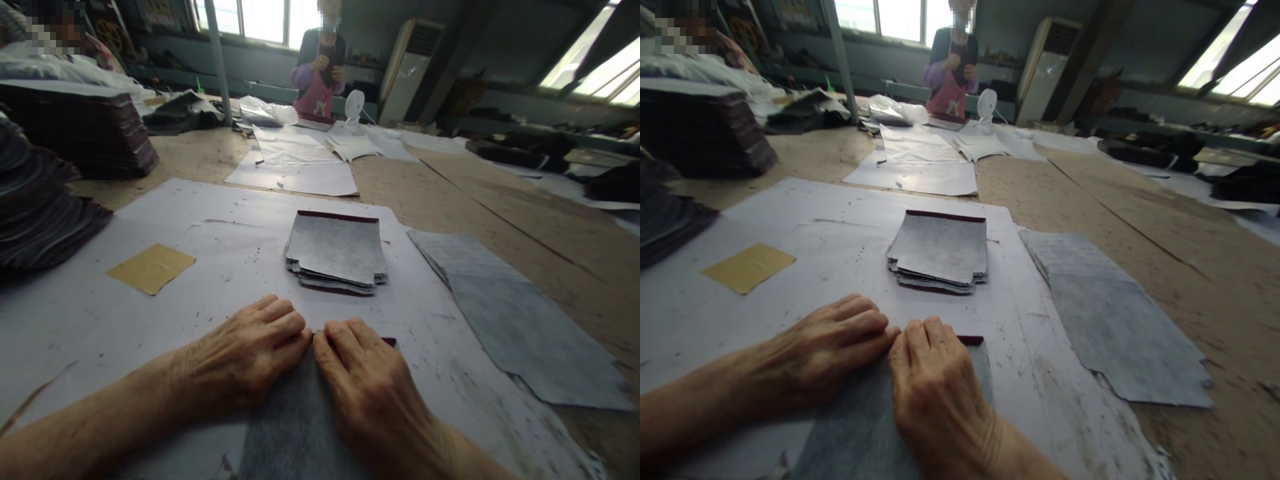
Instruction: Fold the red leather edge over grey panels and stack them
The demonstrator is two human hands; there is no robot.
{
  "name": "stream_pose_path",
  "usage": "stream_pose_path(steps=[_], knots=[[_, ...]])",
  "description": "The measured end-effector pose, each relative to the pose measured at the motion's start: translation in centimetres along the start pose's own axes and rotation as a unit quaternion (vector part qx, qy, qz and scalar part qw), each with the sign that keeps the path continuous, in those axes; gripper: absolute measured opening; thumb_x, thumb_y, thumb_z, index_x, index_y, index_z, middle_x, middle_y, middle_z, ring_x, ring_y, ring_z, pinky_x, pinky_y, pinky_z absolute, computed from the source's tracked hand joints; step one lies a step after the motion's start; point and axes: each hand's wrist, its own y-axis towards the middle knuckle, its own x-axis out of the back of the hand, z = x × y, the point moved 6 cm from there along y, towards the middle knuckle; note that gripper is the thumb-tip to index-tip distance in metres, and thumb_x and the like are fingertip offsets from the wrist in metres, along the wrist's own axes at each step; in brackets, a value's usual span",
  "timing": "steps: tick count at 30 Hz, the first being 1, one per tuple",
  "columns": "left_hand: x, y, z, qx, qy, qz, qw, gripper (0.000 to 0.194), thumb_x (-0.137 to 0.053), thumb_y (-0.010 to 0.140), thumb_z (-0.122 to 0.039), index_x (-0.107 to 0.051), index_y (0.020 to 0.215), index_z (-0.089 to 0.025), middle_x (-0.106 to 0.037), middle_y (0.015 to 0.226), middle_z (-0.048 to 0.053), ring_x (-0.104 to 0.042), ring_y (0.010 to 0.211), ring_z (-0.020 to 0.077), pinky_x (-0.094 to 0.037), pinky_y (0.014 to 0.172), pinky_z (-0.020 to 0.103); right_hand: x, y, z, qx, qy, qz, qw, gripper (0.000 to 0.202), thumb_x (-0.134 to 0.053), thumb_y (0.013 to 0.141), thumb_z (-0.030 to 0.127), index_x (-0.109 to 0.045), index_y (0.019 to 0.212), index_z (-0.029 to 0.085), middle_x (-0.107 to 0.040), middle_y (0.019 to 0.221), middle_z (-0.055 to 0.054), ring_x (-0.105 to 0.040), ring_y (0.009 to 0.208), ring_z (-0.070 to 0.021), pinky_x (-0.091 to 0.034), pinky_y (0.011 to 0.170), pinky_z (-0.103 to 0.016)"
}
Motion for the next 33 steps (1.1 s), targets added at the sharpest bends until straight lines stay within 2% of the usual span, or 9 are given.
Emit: stream_pose_path(steps=[3,8,14,18,21,26,30,33], knots=[[0.4,-0.5,0.6,0.023,-0.034,-0.012,0.999,0.025,-0.036,0.082,-0.002,-0.054,0.098,-0.008,-0.053,0.081,0.009,-0.044,0.073,0.0171,-0.043,0.065,0.033,-0.1,-0.2,0.1,0.008,-0.01,-0.007,1.0,0.031,-0.033,0.083,0.003,-0.063,0.09,0.006,-0.055,0.072,-0.009,-0.047,0.067,-0.0195,-0.043,0.056,-0.032],[1.4,-2.2,2.0,0.071,-0.073,-0.047,0.994,0.034,-0.038,0.08,0.002,-0.054,0.105,-0.014,-0.054,0.086,0.007,-0.047,0.076,0.0135,-0.045,0.065,0.025,0.1,-0.3,-0.3,0.003,0.0,-0.021,1.0,0.033,-0.031,0.086,0.006,-0.063,0.087,0.008,-0.056,0.072,-0.008,-0.048,0.068,-0.0185,-0.043,0.057,-0.031],[1.4,-2.7,1.5,0.042,-0.028,-0.026,0.998,0.035,-0.036,0.08,0.002,-0.051,0.109,-0.012,-0.054,0.087,0.009,-0.046,0.077,0.0154,-0.045,0.066,0.029,0.1,0.0,-0.2,0.025,-0.004,-0.013,1.0,0.033,-0.031,0.088,0.005,-0.061,0.1,0.007,-0.059,0.076,-0.007,-0.05,0.071,-0.0162,-0.046,0.059,-0.028],[1.4,-2.3,0.7,0.015,0.0,-0.038,0.999,0.027,-0.034,0.084,-0.003,-0.05,0.105,-0.007,-0.055,0.082,0.01,-0.045,0.074,0.017,-0.043,0.065,0.034,0.1,0.6,0.7,0.058,-0.04,0.017,0.997,0.035,-0.029,0.086,0.004,-0.064,0.092,0.006,-0.06,0.076,-0.009,-0.05,0.068,-0.018,-0.046,0.057,-0.031],[1.3,-2.2,0.5,0.016,0.004,-0.043,0.999,0.025,-0.033,0.084,-0.003,-0.051,0.101,-0.007,-0.054,0.08,0.01,-0.044,0.072,0.0166,-0.043,0.064,0.033,-0.1,1.3,1.4,0.073,-0.068,0.016,0.995,0.035,-0.03,0.083,0.003,-0.065,0.085,0.004,-0.06,0.08,-0.013,-0.05,0.075,-0.0233,-0.046,0.066,-0.039],[1.2,-2.3,1.0,0.025,0.008,-0.042,0.999,0.02,-0.036,0.082,-0.004,-0.055,0.085,-0.009,-0.053,0.077,0.008,-0.045,0.071,0.0166,-0.041,0.062,0.033,-1.1,1.8,0.8,0.047,0.05,0.007,0.998,0.032,-0.031,0.085,0.006,-0.063,0.084,0.008,-0.054,0.072,-0.009,-0.044,0.067,-0.0187,-0.042,0.057,-0.033],[2.6,-2.9,1.4,0.073,-0.029,-0.081,0.994,0.033,-0.038,0.076,0.0,-0.054,0.102,-0.013,-0.055,0.086,0.008,-0.048,0.076,0.0168,-0.042,0.067,0.033,-1.6,1.6,0.3,0.066,0.1,0.004,0.993,0.03,-0.032,0.083,0.005,-0.062,0.09,0.005,-0.053,0.074,-0.009,-0.042,0.069,-0.0186,-0.041,0.059,-0.034],[3.1,-3.6,0.4,0.116,-0.033,-0.081,0.989,0.037,-0.04,0.075,-0.002,-0.054,0.106,-0.014,-0.057,0.091,0.008,-0.049,0.076,0.0167,-0.042,0.067,0.034,-1.8,1.5,-0.2,0.053,0.121,0.007,0.991,0.029,-0.035,0.082,0.006,-0.061,0.094,0.005,-0.054,0.077,-0.01,-0.043,0.071,-0.0193,-0.042,0.06,-0.035]])
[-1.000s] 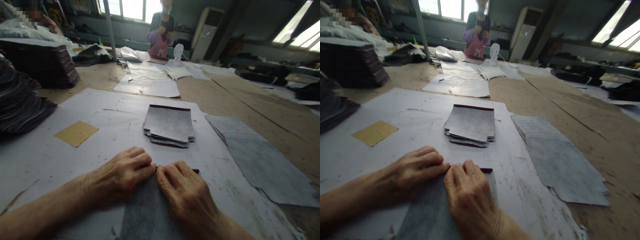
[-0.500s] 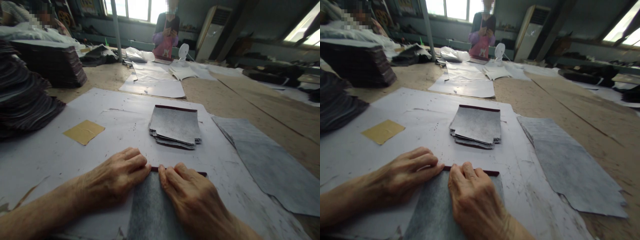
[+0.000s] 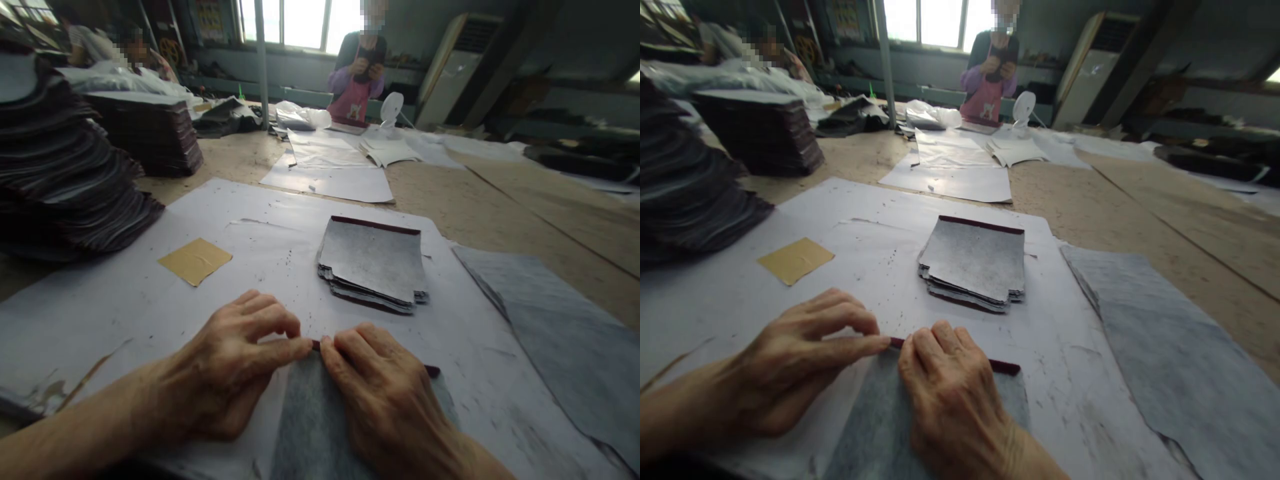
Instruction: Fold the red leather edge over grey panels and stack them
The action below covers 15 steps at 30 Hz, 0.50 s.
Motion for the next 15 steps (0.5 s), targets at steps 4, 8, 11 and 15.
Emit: stream_pose_path(steps=[4,8,11,15], knots=[[-0.8,-1.7,-1.9,0.021,0.046,-0.026,0.998,0.03,-0.038,0.08,-0.012,-0.056,0.104,-0.011,-0.06,0.094,0.011,-0.052,0.079,0.0197,-0.044,0.069,0.036,-0.1,0.0,-0.4,-0.013,0.018,0.014,1.0,0.032,-0.036,0.082,0.006,-0.059,0.105,0.007,-0.055,0.084,-0.01,-0.044,0.075,-0.0201,-0.043,0.063,-0.037],[-1.5,-2.6,-2.7,0.006,0.097,-0.076,0.992,0.032,-0.036,0.081,-0.016,-0.057,0.104,-0.011,-0.062,0.095,0.012,-0.052,0.083,0.0214,-0.047,0.069,0.037,-0.4,0.0,-0.8,-0.029,0.026,0.036,0.999,0.036,-0.039,0.082,0.008,-0.057,0.113,0.013,-0.051,0.084,-0.01,-0.043,0.076,-0.0202,-0.043,0.063,-0.038],[-1.7,-2.6,-2.5,0.009,0.094,-0.073,0.993,0.032,-0.037,0.079,-0.013,-0.058,0.103,-0.011,-0.062,0.093,0.012,-0.053,0.08,0.0206,-0.047,0.067,0.036,-0.5,0.0,-0.9,-0.034,0.032,0.044,0.998,0.039,-0.041,0.081,0.008,-0.055,0.116,0.018,-0.048,0.083,-0.009,-0.042,0.075,-0.0197,-0.043,0.063,-0.038],[-1.6,-2.4,-2.5,0.006,0.101,-0.071,0.992,0.032,-0.037,0.078,-0.01,-0.058,0.103,-0.009,-0.062,0.093,0.012,-0.054,0.08,0.021,-0.046,0.066,0.037,-0.5,0.0,-0.9,-0.031,0.031,0.048,0.998,0.04,-0.041,0.08,0.007,-0.055,0.117,0.019,-0.046,0.083,-0.008,-0.042,0.075,-0.0198,-0.042,0.063,-0.038]])
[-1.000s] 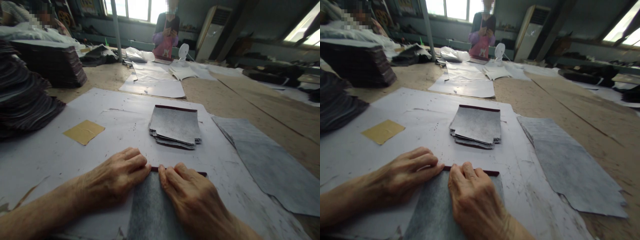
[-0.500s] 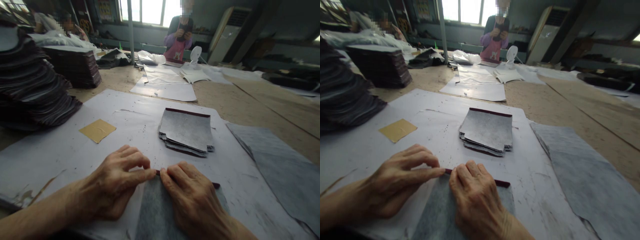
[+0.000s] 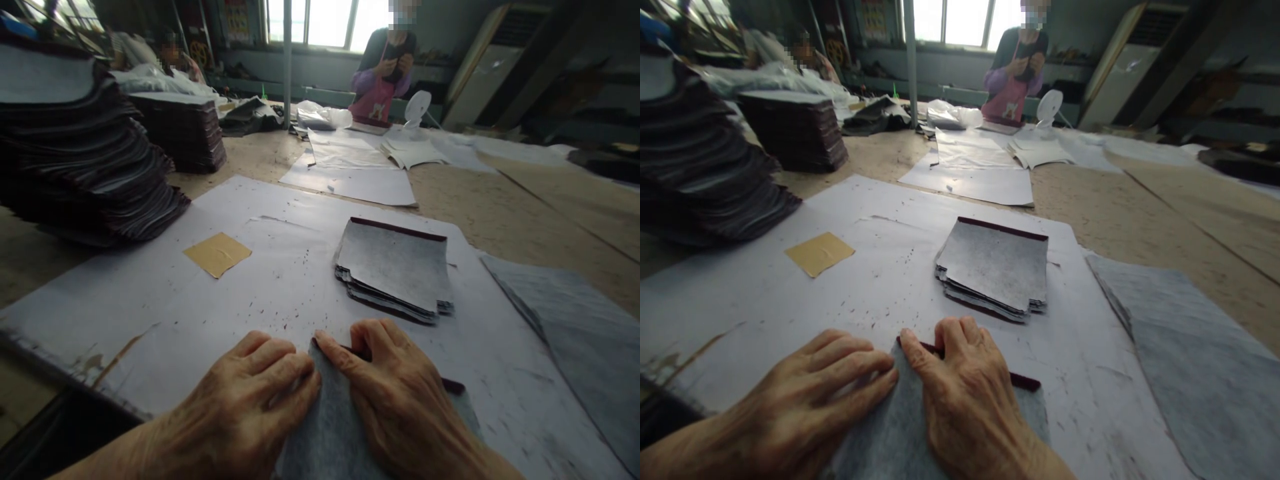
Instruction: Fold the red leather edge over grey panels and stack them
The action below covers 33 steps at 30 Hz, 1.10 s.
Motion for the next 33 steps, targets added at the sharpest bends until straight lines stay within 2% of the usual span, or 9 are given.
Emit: stream_pose_path(steps=[8,12,14,19,25,33], knots=[[0.16,0.16,-0.22,0.003,-0.007,0.004,1.0,0.032,-0.035,0.08,-0.011,-0.057,0.104,-0.01,-0.062,0.093,0.012,-0.052,0.081,0.0207,-0.046,0.068,0.037,-0.46,0.19,0.1,-0.014,-0.015,0.026,0.999,0.05,-0.039,0.079,0.005,-0.049,0.123,0.026,-0.045,0.084,-0.007,-0.041,0.075,-0.0204,-0.042,0.063,-0.04],[0.2,0.18,-0.2,0.01,-0.022,0.031,0.999,0.032,-0.038,0.08,-0.012,-0.057,0.106,-0.009,-0.06,0.098,0.013,-0.051,0.085,0.0214,-0.045,0.072,0.037,-0.06,0.03,-0.44,-0.035,0.028,-0.018,0.999,0.047,-0.036,0.081,0.004,-0.043,0.127,0.01,-0.047,0.085,-0.009,-0.042,0.078,-0.0199,-0.044,0.067,-0.039],[0.24,0.15,-0.15,0.012,-0.023,0.036,0.999,0.032,-0.039,0.08,-0.012,-0.057,0.106,-0.009,-0.06,0.099,0.013,-0.051,0.086,0.0215,-0.045,0.073,0.037,0.22,-0.18,-0.59,-0.035,0.045,-0.04,0.998,0.043,-0.036,0.082,0.004,-0.045,0.124,0.006,-0.049,0.086,-0.01,-0.043,0.08,-0.0193,-0.045,0.068,-0.037],[0.25,0.23,-0.19,0.005,-0.009,0.031,0.999,0.033,-0.038,0.08,-0.01,-0.057,0.106,-0.008,-0.059,0.099,0.012,-0.051,0.086,0.0209,-0.045,0.074,0.037,0.23,-0.37,-0.13,0.0,0.028,-0.025,0.999,0.039,-0.038,0.081,0.003,-0.054,0.116,0.01,-0.048,0.084,-0.01,-0.042,0.077,-0.0196,-0.045,0.064,-0.037],[0.2,0.11,-0.26,0.001,0.005,0.008,1.0,0.032,-0.036,0.079,-0.009,-0.059,0.102,-0.009,-0.06,0.097,0.011,-0.052,0.084,0.0208,-0.045,0.072,0.036,-0.01,-0.17,-0.19,-0.002,0.02,0.011,1.0,0.043,-0.039,0.08,0.004,-0.053,0.119,0.015,-0.046,0.088,-0.01,-0.042,0.079,-0.0205,-0.044,0.066,-0.039],[0.28,0.31,-0.17,0.012,-0.018,0.026,0.999,0.034,-0.037,0.079,-0.008,-0.056,0.107,-0.008,-0.06,0.096,0.011,-0.051,0.085,0.0213,-0.044,0.074,0.037,-0.36,-0.03,0.24,-0.009,-0.021,0.037,0.999,0.045,-0.04,0.082,0.007,-0.05,0.121,0.027,-0.046,0.085,-0.008,-0.041,0.076,-0.0205,-0.042,0.063,-0.038]])
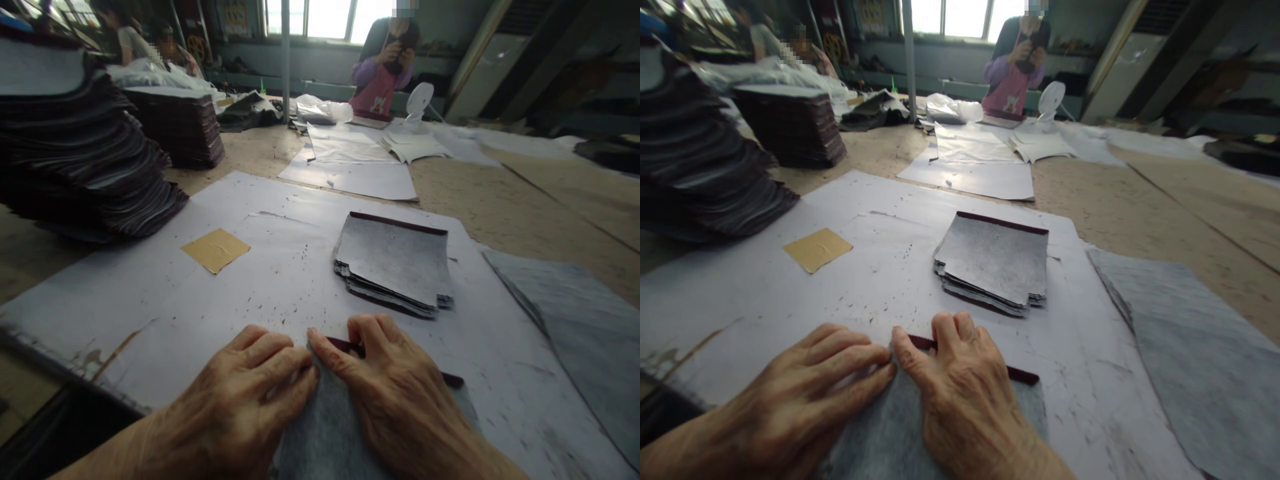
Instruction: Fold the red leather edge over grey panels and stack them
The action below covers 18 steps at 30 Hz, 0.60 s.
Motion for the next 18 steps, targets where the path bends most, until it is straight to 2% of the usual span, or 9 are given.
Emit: stream_pose_path(steps=[4,7,9,12,18], knots=[[0.0,0.1,-0.1,0.018,-0.022,0.034,0.999,0.034,-0.04,0.079,-0.009,-0.055,0.11,-0.008,-0.058,0.1,0.012,-0.05,0.089,0.0217,-0.045,0.076,0.038,-0.1,0.0,-0.1,-0.016,0.014,-0.018,1.0,0.051,-0.039,0.081,0.005,-0.047,0.123,0.032,-0.046,0.084,-0.006,-0.041,0.075,-0.02,-0.043,0.063,-0.038],[0.0,0.1,-0.1,0.033,-0.023,0.053,0.998,0.034,-0.041,0.079,-0.009,-0.055,0.109,-0.01,-0.057,0.103,0.012,-0.05,0.092,0.0219,-0.045,0.078,0.038,0.4,-0.4,-0.6,-0.036,0.061,-0.055,0.996,0.047,-0.037,0.082,0.004,-0.044,0.127,0.019,-0.048,0.087,-0.008,-0.042,0.079,-0.0196,-0.044,0.067,-0.038],[0.0,0.0,-0.2,0.041,-0.024,0.058,0.997,0.034,-0.041,0.079,-0.009,-0.055,0.11,-0.011,-0.056,0.104,0.011,-0.05,0.093,0.0218,-0.045,0.079,0.038,0.6,-0.7,-0.9,-0.037,0.085,-0.068,0.993,0.041,-0.036,0.084,0.004,-0.047,0.122,0.011,-0.05,0.088,-0.009,-0.043,0.08,-0.0195,-0.045,0.069,-0.037],[0.0,0.0,-0.2,0.041,-0.023,0.066,0.997,0.035,-0.042,0.078,-0.008,-0.054,0.111,-0.011,-0.056,0.105,0.011,-0.049,0.093,0.0215,-0.045,0.08,0.038,0.7,-0.9,-0.7,-0.014,0.086,-0.056,0.995,0.036,-0.035,0.084,0.005,-0.055,0.114,0.011,-0.051,0.089,-0.01,-0.042,0.081,-0.02,-0.046,0.069,-0.037],[-0.1,-0.1,-0.1,0.036,-0.03,0.067,0.997,0.035,-0.042,0.079,-0.008,-0.053,0.112,-0.009,-0.055,0.105,0.011,-0.048,0.093,0.0215,-0.044,0.08,0.039,0.4,-0.8,0.5,0.043,0.035,-0.023,0.998,0.038,-0.034,0.084,0.005,-0.05,0.119,0.006,-0.053,0.095,-0.011,-0.042,0.082,-0.0217,-0.046,0.069,-0.04]])
